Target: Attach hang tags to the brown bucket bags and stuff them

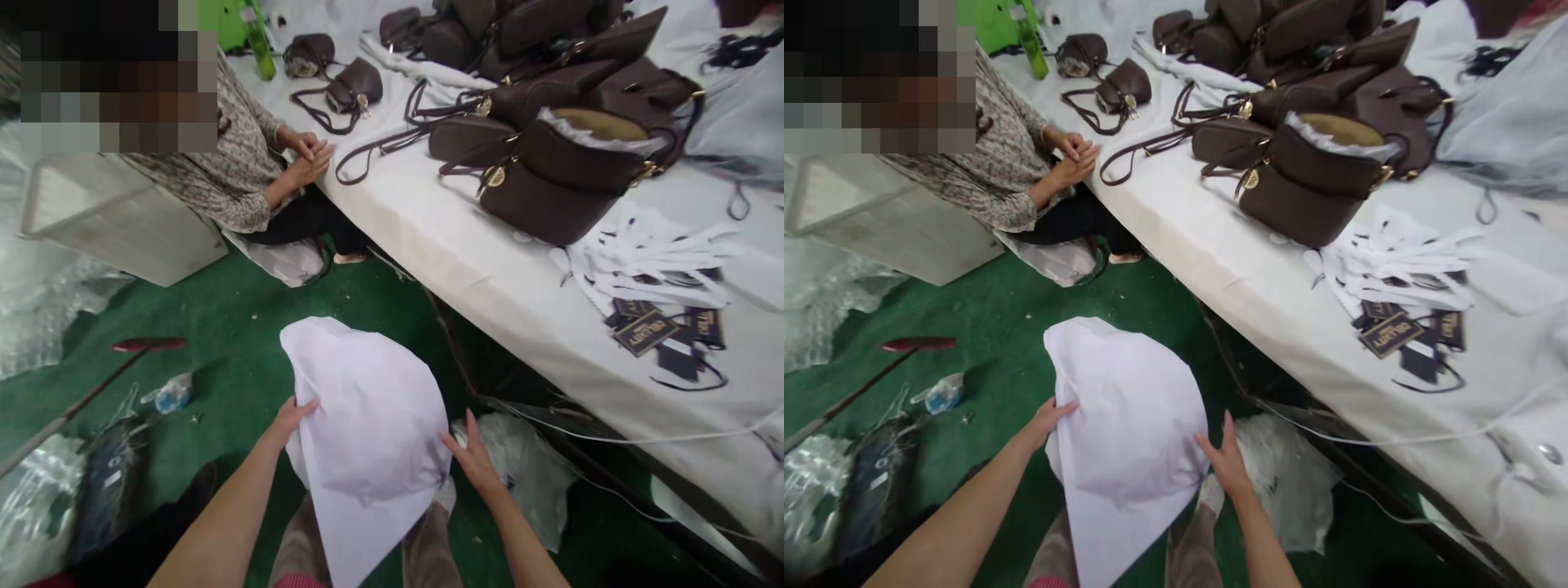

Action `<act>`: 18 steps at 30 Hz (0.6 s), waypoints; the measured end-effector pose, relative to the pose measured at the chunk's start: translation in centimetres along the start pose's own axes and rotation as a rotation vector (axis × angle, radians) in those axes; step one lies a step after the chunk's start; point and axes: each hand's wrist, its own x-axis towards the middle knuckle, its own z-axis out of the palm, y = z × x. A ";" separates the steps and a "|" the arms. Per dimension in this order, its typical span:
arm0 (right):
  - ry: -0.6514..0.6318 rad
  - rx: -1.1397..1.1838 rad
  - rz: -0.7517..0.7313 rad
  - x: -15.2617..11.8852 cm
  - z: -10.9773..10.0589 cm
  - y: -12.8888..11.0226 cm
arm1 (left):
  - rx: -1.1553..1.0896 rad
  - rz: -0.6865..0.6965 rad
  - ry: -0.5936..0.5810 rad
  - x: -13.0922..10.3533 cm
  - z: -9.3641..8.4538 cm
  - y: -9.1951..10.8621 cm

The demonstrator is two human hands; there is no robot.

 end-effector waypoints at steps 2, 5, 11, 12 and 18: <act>-0.148 0.036 0.068 2.3 1.3 -0.5 | -0.106 0.002 -0.119 0.2 0.4 -0.9; -0.216 0.105 0.104 4.0 3.1 0.3 | -0.251 -0.012 -0.228 0.8 1.0 -2.1; -0.272 0.426 0.249 5.6 4.4 3.3 | -0.542 -0.042 -0.303 2.6 2.3 -3.5; -0.288 0.460 0.292 5.8 4.2 3.7 | -0.565 -0.043 -0.296 2.3 2.6 -3.5; -0.253 0.404 0.404 5.9 1.5 7.0 | -0.620 -0.020 -0.244 -1.4 5.3 -5.1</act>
